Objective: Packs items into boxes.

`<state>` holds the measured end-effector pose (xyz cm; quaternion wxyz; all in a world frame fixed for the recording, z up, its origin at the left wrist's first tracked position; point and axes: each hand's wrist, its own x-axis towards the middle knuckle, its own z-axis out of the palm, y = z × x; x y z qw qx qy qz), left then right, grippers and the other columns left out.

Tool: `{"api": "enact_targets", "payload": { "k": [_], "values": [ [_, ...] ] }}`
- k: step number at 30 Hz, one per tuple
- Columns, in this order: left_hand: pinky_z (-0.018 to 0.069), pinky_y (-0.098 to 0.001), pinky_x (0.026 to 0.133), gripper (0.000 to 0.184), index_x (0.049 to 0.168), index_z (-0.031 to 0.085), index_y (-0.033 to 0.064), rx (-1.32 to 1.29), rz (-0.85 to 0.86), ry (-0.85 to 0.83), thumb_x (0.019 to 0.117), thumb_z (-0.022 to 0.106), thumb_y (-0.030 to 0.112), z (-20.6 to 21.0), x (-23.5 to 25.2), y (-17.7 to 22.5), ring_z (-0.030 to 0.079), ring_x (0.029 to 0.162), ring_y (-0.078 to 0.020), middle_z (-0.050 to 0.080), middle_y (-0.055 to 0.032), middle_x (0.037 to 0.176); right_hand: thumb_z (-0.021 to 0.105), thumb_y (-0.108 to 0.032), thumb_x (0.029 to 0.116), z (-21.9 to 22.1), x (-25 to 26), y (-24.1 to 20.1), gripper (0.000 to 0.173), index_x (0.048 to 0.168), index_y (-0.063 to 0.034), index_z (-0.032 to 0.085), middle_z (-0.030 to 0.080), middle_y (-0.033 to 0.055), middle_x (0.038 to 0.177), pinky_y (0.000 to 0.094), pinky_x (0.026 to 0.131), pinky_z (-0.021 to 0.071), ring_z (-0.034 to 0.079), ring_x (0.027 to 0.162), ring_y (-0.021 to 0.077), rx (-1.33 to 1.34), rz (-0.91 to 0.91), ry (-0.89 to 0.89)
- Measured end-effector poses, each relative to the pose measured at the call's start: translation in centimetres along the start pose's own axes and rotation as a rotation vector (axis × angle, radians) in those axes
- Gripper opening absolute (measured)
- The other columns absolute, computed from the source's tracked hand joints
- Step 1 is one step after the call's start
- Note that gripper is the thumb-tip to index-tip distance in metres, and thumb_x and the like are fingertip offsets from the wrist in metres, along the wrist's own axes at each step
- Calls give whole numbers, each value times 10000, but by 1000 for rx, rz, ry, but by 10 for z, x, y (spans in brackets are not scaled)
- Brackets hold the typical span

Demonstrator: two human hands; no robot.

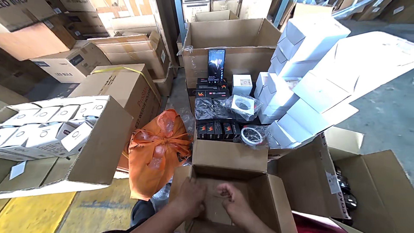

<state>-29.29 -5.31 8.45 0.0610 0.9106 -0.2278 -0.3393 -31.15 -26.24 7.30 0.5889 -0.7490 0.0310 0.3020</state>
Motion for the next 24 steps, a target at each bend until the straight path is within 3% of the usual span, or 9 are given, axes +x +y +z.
{"api": "enact_targets", "payload": {
  "k": [3, 6, 9, 11, 12, 16, 19, 22, 24],
  "values": [
    [422, -666, 1014, 490, 1338, 590, 22, 47, -54, -145, 925, 698, 264, -2, -3, -5, 537, 1282, -470, 631, -244, 1305, 509, 17, 817, -5, 0, 7, 227, 650, -109, 597, 574, -34, 625, 273, 534, 419, 529, 577, 58, -40, -248, 96],
    [511, -583, 952, 257, 1152, 671, 44, -13, 240, 162, 898, 645, 68, -2, -8, -3, 648, 1115, -382, 693, -173, 1127, 448, -39, 783, -6, -3, -2, 280, 540, -174, 478, 488, -68, 516, 265, 466, 350, 453, 477, 46, 136, -384, 132],
    [556, -442, 649, 143, 695, 607, 95, -80, 464, 644, 826, 647, 56, -2, -9, 3, 677, 721, -238, 643, -56, 698, 456, -7, 840, -2, -4, -13, 234, 659, -117, 556, 579, -19, 642, 255, 525, 427, 532, 570, 70, 176, -414, 194],
    [515, -414, 542, 207, 609, 533, 111, -213, 472, 814, 799, 615, 92, -8, -14, 10, 635, 596, -195, 587, -34, 592, 567, -48, 931, 0, -6, -17, 139, 1055, -19, 622, 670, 100, 993, 306, 635, 562, 653, 744, 144, 152, -225, 179],
    [499, -395, 525, 215, 609, 523, 120, -257, 474, 857, 813, 590, 103, -12, -17, 12, 619, 575, -177, 576, -27, 580, 621, -104, 939, 2, -4, -16, 361, 1285, -28, 550, 633, 128, 1207, 330, 677, 594, 679, 818, 162, 158, -107, 142],
    [503, -412, 506, 351, 760, 621, 100, -281, 372, 874, 974, 426, 298, -13, -17, 13, 639, 596, -188, 609, -39, 639, 647, -174, 976, 7, 3, 0, 542, 1466, -73, 439, 635, 143, 1266, 426, 705, 594, 699, 911, 246, 125, 167, -76],
    [507, -525, 1012, 854, 1315, 655, 112, -175, 312, 910, 983, 210, 761, 4, -11, 20, 654, 1172, -287, 696, -136, 1236, 453, -355, 1091, 15, 2, 14, 433, 1363, -33, 552, 648, 162, 1191, 483, 826, 571, 666, 1016, 273, 125, 280, -241],
    [313, -516, 1216, 778, 1485, 460, 243, -91, 556, 1018, 961, 283, 790, 34, -3, 30, 376, 1498, -294, 457, -108, 1574, 195, -510, 1097, 23, -19, 0, 643, 1346, -36, 551, 679, 169, 1172, 481, 836, 553, 667, 1007, 278, 538, 321, -222],
    [325, -533, 1213, 750, 1529, 457, 239, -60, 598, 890, 944, 495, 706, 46, 5, 27, 359, 1510, -325, 425, -121, 1609, 142, -843, 924, 15, -17, -17, 950, 1244, -76, 604, 733, 117, 1079, 445, 836, 593, 708, 990, 227, 896, 203, -306]
  ]
}}
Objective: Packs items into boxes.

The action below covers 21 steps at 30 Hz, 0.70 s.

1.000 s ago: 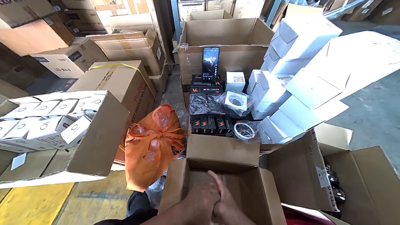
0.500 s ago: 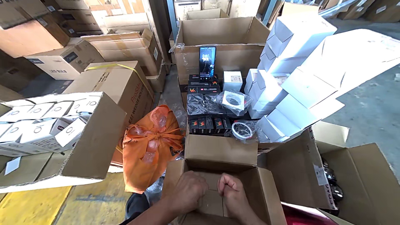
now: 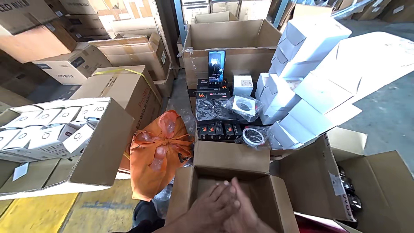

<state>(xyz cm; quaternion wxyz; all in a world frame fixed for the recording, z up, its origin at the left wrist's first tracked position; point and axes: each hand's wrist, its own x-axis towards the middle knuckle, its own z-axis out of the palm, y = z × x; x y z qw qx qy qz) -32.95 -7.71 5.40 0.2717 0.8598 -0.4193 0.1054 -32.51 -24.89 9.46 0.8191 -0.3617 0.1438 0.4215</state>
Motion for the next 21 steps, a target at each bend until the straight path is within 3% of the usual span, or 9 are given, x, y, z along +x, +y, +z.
{"api": "enact_targets", "payload": {
  "k": [2, 5, 8, 10, 13, 15, 16, 18, 21],
  "values": [
    [373, -604, 1168, 714, 1505, 511, 209, 21, -186, -153, 875, 745, 448, 0, 3, -13, 426, 1455, -402, 434, -193, 1586, 85, -934, 824, -5, 2, -30, 1145, 1448, -61, 486, 683, 133, 1258, 474, 975, 546, 665, 1137, 251, 22, -59, -76],
    [377, -664, 1114, 775, 1605, 367, 202, 100, -521, -476, 921, 731, 207, -21, 13, -37, 458, 1405, -474, 389, -249, 1598, 188, -508, 1089, -22, 6, -61, 675, 1550, -34, 322, 594, 180, 1377, 443, 869, 582, 671, 1110, 293, -226, -222, 55],
    [586, -601, 723, 345, 1364, 613, 104, 101, -533, -493, 1028, 543, 141, -41, 16, -47, 730, 930, -406, 703, -200, 1190, 677, -115, 967, -18, 8, -68, 307, 1254, -16, 634, 645, 50, 777, 246, 470, 423, 532, 549, 108, -494, -417, 414],
    [571, -516, 584, 345, 970, 673, 88, 71, -508, -295, 1085, 467, 339, -46, 15, -44, 713, 666, -282, 694, -98, 745, 631, -181, 1008, -17, 11, -56, 147, 937, -59, 674, 473, -30, 583, 235, 437, 334, 381, 451, 65, -534, -479, 454],
    [443, -425, 473, 604, 674, 521, 130, -11, -499, -17, 1086, 344, 535, -56, 22, -36, 543, 483, -183, 480, -17, 520, 418, -455, 1074, -18, 11, -34, 521, 690, -139, 574, 502, -38, 591, 306, 563, 459, 520, 567, 92, -853, -554, 393],
    [490, -431, 590, 691, 607, 495, 159, 36, -440, 21, 1033, 308, 669, -65, 28, -34, 574, 568, -168, 511, -1, 555, 404, -653, 1005, -23, 7, -22, 641, 777, -138, 709, 689, 11, 934, 482, 987, 457, 604, 1104, 189, -1265, -544, 308],
    [493, -466, 830, 717, 617, 526, 155, 54, -434, -40, 989, 336, 737, -70, 31, -33, 628, 767, -192, 599, -17, 681, 492, -696, 949, -25, 6, -17, 620, 892, -139, 759, 711, 52, 1156, 590, 1120, 359, 500, 1350, 302, -1446, -520, 247],
    [279, -548, 1216, 741, 806, 677, 144, 129, -469, -254, 905, 411, 829, -78, 37, -36, 558, 1304, -261, 701, -62, 1152, 661, -604, 898, -31, 7, -9, 536, 1116, -123, 752, 665, 140, 1321, 653, 1114, 385, 454, 1402, 443, -1786, -485, 94],
    [169, -650, 1229, 649, 1388, 581, 128, 154, -591, -609, 931, 638, 585, -76, 31, -48, 426, 1446, -387, 578, -160, 1441, 712, -336, 943, -38, 1, 3, 440, 1234, -10, 670, 652, 246, 1275, 627, 1046, 441, 554, 1284, 459, -2100, -77, -191]
  ]
}}
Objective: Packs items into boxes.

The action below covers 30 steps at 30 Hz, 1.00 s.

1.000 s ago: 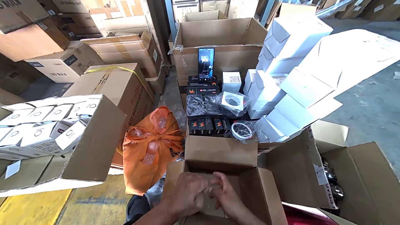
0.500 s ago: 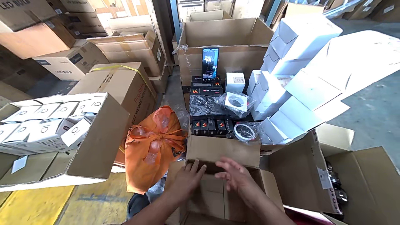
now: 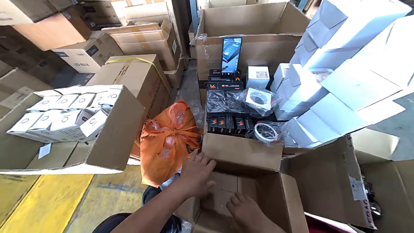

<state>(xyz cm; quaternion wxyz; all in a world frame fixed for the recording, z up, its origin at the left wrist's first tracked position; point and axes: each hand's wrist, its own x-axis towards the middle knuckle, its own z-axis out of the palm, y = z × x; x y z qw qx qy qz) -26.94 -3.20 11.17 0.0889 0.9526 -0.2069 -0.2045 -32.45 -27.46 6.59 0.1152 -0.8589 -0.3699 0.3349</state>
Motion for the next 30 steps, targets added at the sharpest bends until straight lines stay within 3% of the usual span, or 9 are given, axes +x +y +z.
{"api": "enact_targets", "payload": {
  "k": [2, 5, 10, 14, 17, 30],
  "values": [
    [296, -678, 1140, 710, 1530, 441, 136, -21, -108, -226, 947, 691, 455, 8, 0, -7, 519, 1329, -451, 590, -244, 1384, 648, -348, 987, 6, -3, -4, 472, 1301, 2, 615, 635, 269, 1273, 651, 983, 460, 588, 1219, 465, 16, 121, -293],
    [381, -675, 1074, 689, 1482, 475, 75, -38, -214, -437, 960, 656, 486, 18, 0, -15, 530, 1297, -475, 568, -279, 1380, 627, -403, 996, 8, 0, -4, 518, 1321, -2, 587, 625, 268, 1285, 656, 968, 468, 590, 1214, 470, 33, 154, -367],
    [372, -660, 1090, 671, 1470, 485, 64, 2, -196, -425, 962, 659, 467, 24, 0, -16, 533, 1295, -472, 570, -281, 1376, 620, -364, 1007, -9, 9, -1, 504, 1362, -9, 573, 626, 242, 1299, 601, 1047, 439, 571, 1251, 436, 29, 90, -183],
    [390, -667, 1064, 780, 1491, 473, 90, 54, -188, -471, 850, 801, 391, 25, 1, -14, 511, 1306, -487, 532, -293, 1413, 617, -362, 1007, -12, 11, 1, 493, 1350, -11, 575, 625, 239, 1299, 600, 1045, 436, 573, 1246, 433, 20, 105, -188],
    [399, -669, 1052, 804, 1483, 481, 97, 77, -180, -485, 802, 840, 328, 25, 2, -14, 512, 1299, -492, 529, -293, 1415, 610, -361, 1012, -5, 9, 2, 486, 1346, -8, 578, 630, 243, 1285, 601, 1028, 445, 581, 1232, 434, 13, 116, -213],
    [397, -658, 1056, 780, 1497, 455, 100, 76, -196, -499, 858, 793, 392, 24, 6, -11, 514, 1299, -483, 531, -293, 1407, 599, -366, 1019, -7, 8, 2, 492, 1346, 0, 565, 623, 246, 1287, 599, 1018, 445, 576, 1236, 435, 1, 122, -245]
  ]
}}
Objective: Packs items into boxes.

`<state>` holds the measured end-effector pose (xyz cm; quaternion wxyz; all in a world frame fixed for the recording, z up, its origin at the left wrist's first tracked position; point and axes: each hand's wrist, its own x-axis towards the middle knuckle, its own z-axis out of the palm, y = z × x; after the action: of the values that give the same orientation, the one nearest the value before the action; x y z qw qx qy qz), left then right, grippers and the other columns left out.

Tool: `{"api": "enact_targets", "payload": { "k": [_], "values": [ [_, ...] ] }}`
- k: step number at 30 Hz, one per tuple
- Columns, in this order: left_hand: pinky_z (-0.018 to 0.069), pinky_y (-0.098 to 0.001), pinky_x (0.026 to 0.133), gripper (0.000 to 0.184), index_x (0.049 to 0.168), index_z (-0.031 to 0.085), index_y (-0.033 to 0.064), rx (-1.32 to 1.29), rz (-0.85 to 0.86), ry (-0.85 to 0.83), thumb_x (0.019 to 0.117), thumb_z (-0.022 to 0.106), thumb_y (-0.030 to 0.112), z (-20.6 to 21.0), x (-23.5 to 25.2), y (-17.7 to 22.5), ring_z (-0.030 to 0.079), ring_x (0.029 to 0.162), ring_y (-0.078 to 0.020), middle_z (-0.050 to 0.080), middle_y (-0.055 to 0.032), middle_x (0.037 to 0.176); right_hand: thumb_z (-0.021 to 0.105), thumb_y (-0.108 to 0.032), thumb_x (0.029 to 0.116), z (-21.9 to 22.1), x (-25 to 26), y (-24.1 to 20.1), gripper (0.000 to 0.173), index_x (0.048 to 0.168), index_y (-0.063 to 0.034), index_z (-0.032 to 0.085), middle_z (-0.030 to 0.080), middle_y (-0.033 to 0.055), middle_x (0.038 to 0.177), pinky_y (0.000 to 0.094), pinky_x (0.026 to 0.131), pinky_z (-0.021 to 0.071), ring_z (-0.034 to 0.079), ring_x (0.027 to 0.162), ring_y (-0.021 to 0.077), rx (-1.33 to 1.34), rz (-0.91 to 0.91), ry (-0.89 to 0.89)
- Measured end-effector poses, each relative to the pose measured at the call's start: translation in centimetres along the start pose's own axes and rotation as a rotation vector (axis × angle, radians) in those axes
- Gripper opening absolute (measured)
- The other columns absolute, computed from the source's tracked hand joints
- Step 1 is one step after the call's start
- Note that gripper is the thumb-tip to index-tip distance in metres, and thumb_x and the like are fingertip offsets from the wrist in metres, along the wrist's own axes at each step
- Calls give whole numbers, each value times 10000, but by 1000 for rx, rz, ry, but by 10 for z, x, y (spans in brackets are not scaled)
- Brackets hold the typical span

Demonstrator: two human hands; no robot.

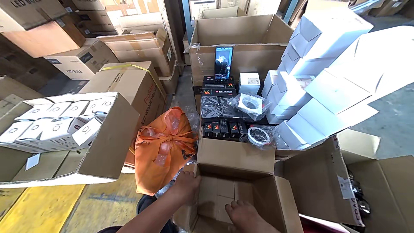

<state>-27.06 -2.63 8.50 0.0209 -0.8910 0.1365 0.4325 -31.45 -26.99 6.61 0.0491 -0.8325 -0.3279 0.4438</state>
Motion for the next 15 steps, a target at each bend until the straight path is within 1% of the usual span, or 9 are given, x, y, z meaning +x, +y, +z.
{"api": "enact_targets", "payload": {
  "k": [4, 9, 14, 15],
  "values": [
    [396, -675, 1056, 752, 1468, 491, 82, -33, 13, 37, 850, 806, 373, 3, 0, -2, 525, 1285, -497, 552, -301, 1382, 606, -369, 1017, 3, 0, 0, 499, 1351, 0, 573, 627, 256, 1285, 615, 1019, 443, 582, 1228, 444, 15, -3, 16],
    [391, -671, 1062, 700, 1463, 491, 69, -48, 22, 41, 921, 718, 449, 3, -1, -3, 527, 1288, -491, 556, -299, 1378, 610, -368, 1013, 2, -1, -1, 501, 1351, -1, 573, 628, 254, 1285, 612, 1017, 442, 577, 1233, 444, 17, 5, 11],
    [380, -669, 1074, 708, 1475, 483, 76, -51, 16, 37, 927, 705, 466, 2, -1, -3, 521, 1297, -489, 546, -298, 1393, 607, -373, 1015, 2, -1, -2, 500, 1345, 2, 574, 630, 256, 1274, 606, 1008, 450, 587, 1219, 440, -1, -2, 17],
    [377, -669, 1076, 706, 1472, 486, 76, -51, 18, 37, 928, 704, 469, 2, -1, -3, 520, 1298, -488, 547, -297, 1392, 609, -354, 1015, 2, -1, -2, 485, 1344, 1, 573, 629, 254, 1278, 607, 1007, 450, 585, 1223, 440, -4, 0, 13]
  ]
}}
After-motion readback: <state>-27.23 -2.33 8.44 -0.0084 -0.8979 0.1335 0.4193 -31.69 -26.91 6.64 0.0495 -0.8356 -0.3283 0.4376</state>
